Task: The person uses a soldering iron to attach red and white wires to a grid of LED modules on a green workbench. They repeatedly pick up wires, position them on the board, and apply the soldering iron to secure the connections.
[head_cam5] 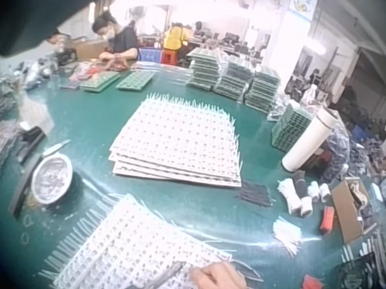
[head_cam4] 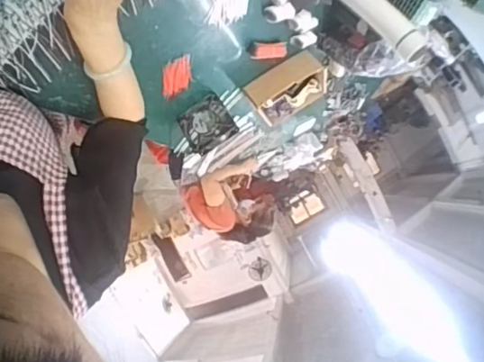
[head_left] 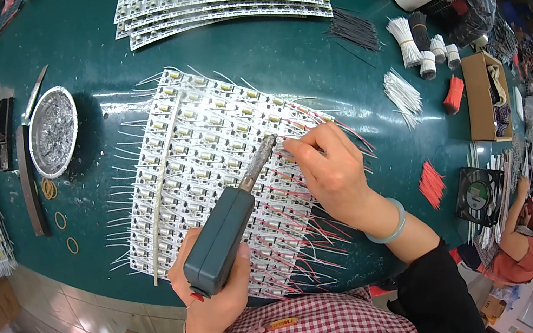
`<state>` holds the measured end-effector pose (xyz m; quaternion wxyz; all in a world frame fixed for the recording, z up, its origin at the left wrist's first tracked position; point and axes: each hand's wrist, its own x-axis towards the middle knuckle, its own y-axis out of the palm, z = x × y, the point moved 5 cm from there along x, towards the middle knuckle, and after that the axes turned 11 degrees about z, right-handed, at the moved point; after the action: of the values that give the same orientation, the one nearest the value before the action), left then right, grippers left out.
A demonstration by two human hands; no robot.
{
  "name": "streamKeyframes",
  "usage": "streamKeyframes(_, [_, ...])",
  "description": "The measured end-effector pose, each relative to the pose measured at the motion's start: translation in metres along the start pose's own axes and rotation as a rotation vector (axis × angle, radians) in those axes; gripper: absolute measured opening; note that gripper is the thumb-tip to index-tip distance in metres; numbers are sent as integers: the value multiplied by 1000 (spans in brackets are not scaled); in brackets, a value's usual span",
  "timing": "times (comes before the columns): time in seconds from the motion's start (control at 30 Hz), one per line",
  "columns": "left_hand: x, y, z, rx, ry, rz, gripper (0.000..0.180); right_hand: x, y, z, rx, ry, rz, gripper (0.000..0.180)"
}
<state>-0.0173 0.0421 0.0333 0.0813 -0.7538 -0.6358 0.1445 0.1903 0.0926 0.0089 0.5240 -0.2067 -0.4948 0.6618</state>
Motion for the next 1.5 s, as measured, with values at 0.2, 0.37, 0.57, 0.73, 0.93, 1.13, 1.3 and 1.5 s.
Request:
streamKeyframes(0.2, [0, 1, 1, -8, -1, 6, 16, 0, 0, 0, 13, 10, 1, 26])
streamKeyframes(0.37, [0, 0, -1, 25, 27, 14, 16, 0, 1, -2, 34, 3, -12, 27])
streamKeyframes(0.57, [-1, 1, 0, 16, 17, 11, 17, -2, 1, -3, 43, -8, -16, 29])
streamKeyframes(0.73, [-1, 4, 1, 9, -11, 23, 16, -1, 1, -3, 37, -19, -11, 29])
streamKeyframes(0.93, [-2, 3, 2, 14, -37, 26, 12, -1, 0, -3, 35, -24, -4, 28])
streamKeyframes(1.13, [-3, -2, -6, 130, 58, 1, 17, -1, 1, -2, 31, -21, -7, 28])
streamKeyframes(1.3, [-8, -3, 1, -35, -77, -26, 21, -1, 0, -2, 25, -21, -9, 27])
streamKeyframes(1.5, [-4, -1, -1, 29, 26, -1, 21, -1, 1, -2, 31, -10, -3, 28])
